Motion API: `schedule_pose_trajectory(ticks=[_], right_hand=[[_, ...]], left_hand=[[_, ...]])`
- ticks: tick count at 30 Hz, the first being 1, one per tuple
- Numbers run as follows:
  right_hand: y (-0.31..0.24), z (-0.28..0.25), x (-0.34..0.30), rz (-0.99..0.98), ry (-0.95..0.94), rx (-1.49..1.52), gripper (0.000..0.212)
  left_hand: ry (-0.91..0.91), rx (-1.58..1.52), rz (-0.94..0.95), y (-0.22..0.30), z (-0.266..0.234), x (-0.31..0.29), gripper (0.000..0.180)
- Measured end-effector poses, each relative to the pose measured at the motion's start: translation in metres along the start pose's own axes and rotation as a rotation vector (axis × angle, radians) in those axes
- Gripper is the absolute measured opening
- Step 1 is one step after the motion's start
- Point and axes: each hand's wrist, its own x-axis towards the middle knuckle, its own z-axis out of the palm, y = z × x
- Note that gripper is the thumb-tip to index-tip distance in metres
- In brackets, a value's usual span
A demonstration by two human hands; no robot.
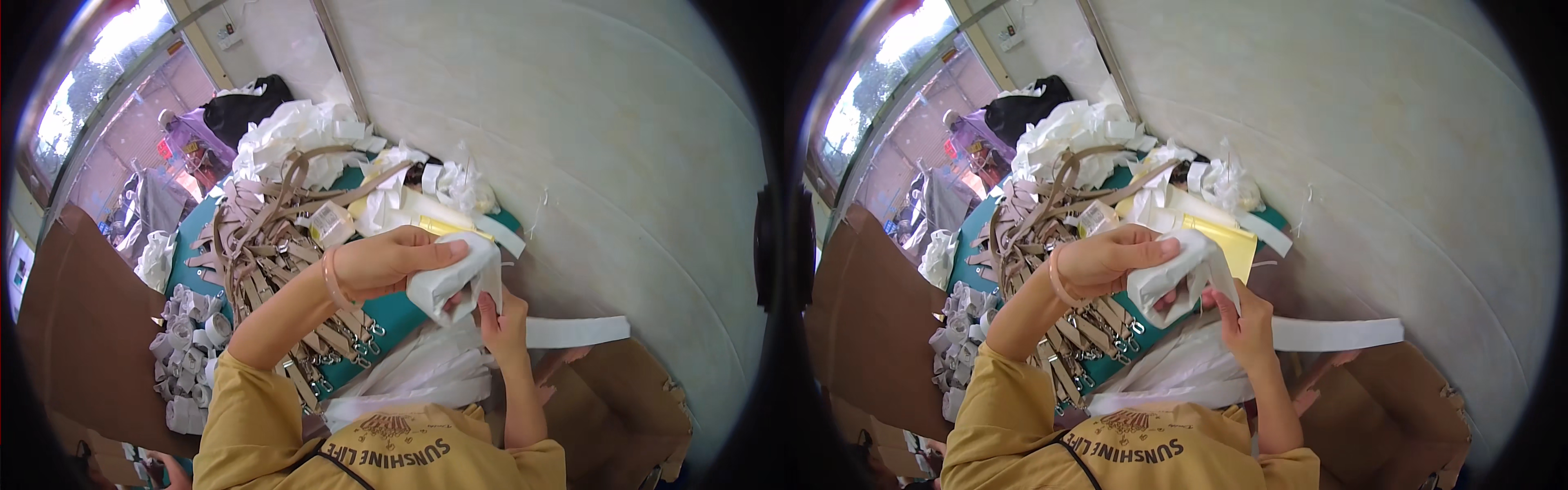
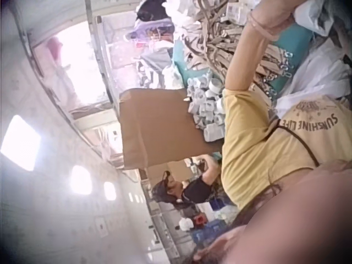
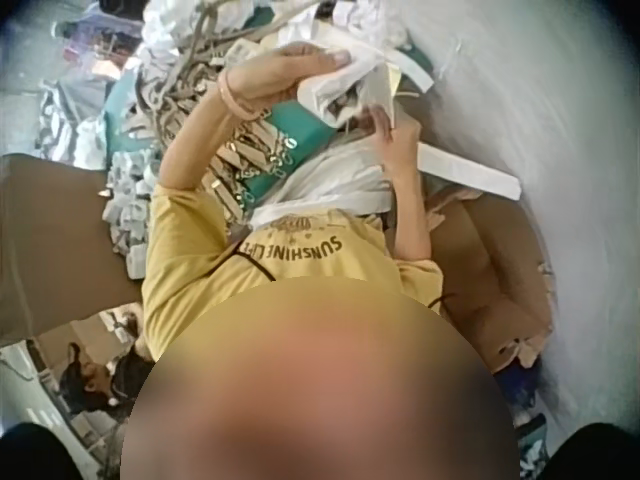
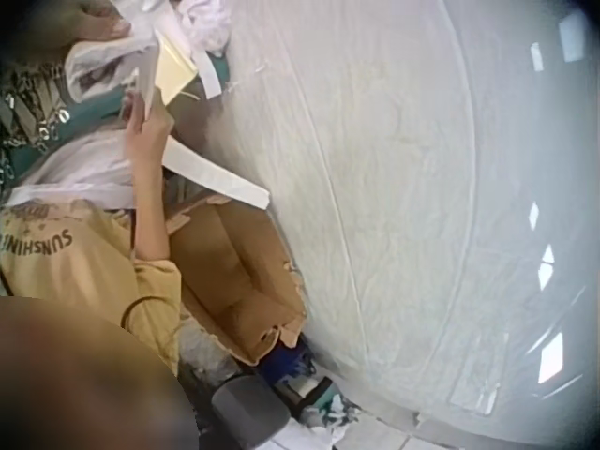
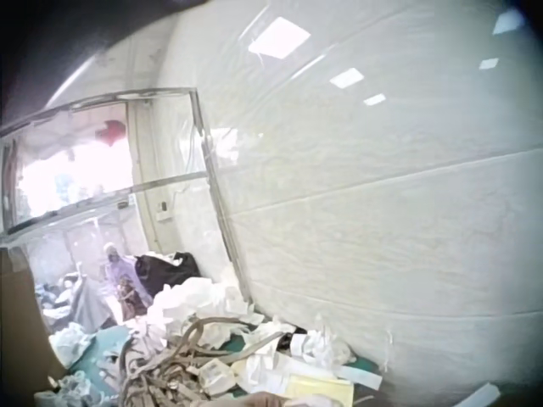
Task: Folding white fabric strips and wrapping them around clips on brown belt straps.
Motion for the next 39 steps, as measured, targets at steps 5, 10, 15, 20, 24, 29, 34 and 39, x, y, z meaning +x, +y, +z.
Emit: schedule_pose_trajectory(ticks=[5, 10, 15, 20, 24, 29, 34, 39], right_hand=[[-0.035, 0.013, 0.004, 0.199, -0.133, 0.314, 0.032], [-0.049, 0.007, -0.012, 0.375, -0.135, 0.485, 0.037], [-0.058, 0.008, -0.017, 0.375, -0.107, 0.405, 0.036], [-0.074, -0.007, -0.021, 0.407, -0.193, 0.397, 0.033], [-0.081, -0.016, -0.026, 0.495, -0.190, 0.497, 0.033], [-0.076, -0.008, -0.026, 0.470, -0.169, 0.413, 0.037], [-0.067, -0.011, -0.027, 0.551, -0.188, 0.373, 0.029], [-0.061, 0.003, -0.030, 0.426, -0.205, 0.257, 0.029]], left_hand=[[0.102, 0.067, 0.324, 0.001, 0.011, 0.010, 0.041], [0.080, -0.045, 0.492, -0.011, 0.011, 0.034, 0.043], [0.109, -0.358, 0.425, -0.013, 0.014, 0.050, 0.037], [0.245, 0.066, 0.759, -0.019, 0.010, 0.061, 0.036], [0.189, 0.087, 0.759, -0.030, 0.001, 0.060, 0.037], [0.263, 0.228, 0.699, -0.035, -0.004, 0.058, 0.035], [0.273, -0.005, 0.528, -0.022, -0.018, 0.048, 0.031], [0.289, -0.013, 0.436, -0.021, -0.033, 0.045, 0.032]])
